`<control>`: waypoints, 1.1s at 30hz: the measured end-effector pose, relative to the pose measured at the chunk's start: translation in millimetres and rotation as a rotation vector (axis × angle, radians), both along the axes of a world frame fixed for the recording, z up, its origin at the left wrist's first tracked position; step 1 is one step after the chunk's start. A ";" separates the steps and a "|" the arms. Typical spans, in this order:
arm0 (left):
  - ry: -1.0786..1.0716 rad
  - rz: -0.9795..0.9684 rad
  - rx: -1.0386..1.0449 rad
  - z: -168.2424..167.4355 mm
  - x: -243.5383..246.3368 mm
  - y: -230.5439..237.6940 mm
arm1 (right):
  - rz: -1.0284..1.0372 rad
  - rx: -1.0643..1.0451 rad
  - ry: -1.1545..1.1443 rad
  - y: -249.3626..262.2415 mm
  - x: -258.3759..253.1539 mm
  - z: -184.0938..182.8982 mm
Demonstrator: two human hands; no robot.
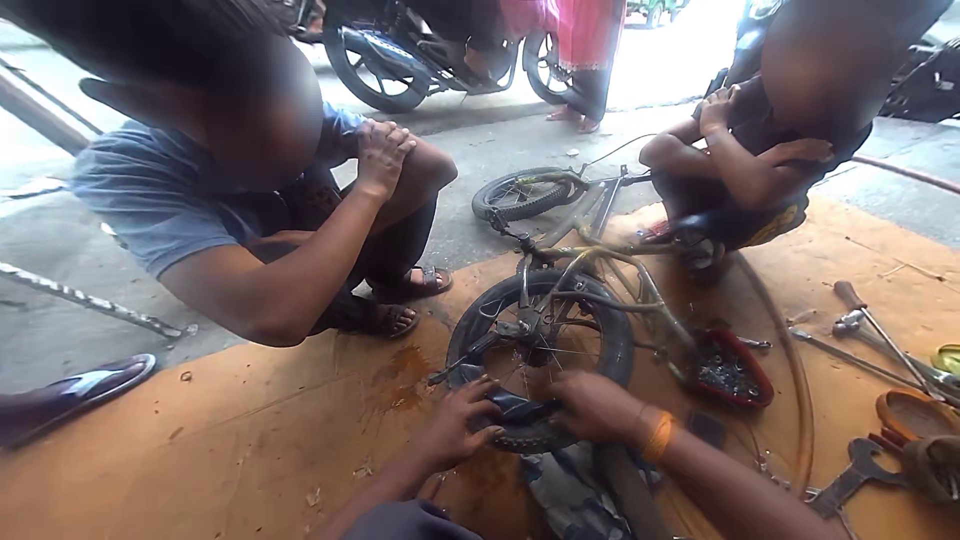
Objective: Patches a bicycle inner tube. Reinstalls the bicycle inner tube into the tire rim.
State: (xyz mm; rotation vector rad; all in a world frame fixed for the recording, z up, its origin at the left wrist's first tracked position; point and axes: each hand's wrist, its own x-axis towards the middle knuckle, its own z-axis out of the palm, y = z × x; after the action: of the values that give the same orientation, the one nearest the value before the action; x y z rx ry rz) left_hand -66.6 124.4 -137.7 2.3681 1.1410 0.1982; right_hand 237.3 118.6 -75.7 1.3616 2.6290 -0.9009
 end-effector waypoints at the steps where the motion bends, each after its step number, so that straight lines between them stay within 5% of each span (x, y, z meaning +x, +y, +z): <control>1: 0.020 0.008 0.002 1.8 0.1 -0.4 | -0.004 0.000 0.036 -5.2 -8.9 -9.5; 11: 0.041 -0.072 -0.059 6.7 -28.6 17.6 | -0.109 0.063 -0.098 -12.9 -70.3 -28.7; 20: 0.232 -0.114 -0.074 7.1 -28.3 20.1 | -0.409 -0.172 -0.019 3.7 -67.4 -25.8; 24: 0.410 -0.229 -0.107 16.3 -20.3 26.8 | -0.393 -0.213 -0.016 7.4 -69.2 -29.2; 33: 0.194 -0.384 -0.026 20.7 21.3 26.8 | -0.163 -0.211 -0.210 23.8 -36.1 -5.8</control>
State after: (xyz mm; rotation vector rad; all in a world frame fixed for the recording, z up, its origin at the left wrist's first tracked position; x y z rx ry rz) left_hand -45.3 151.1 -117.0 2.5685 0.7403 -0.1813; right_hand 201.1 142.4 -81.4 1.5367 2.2272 -0.9627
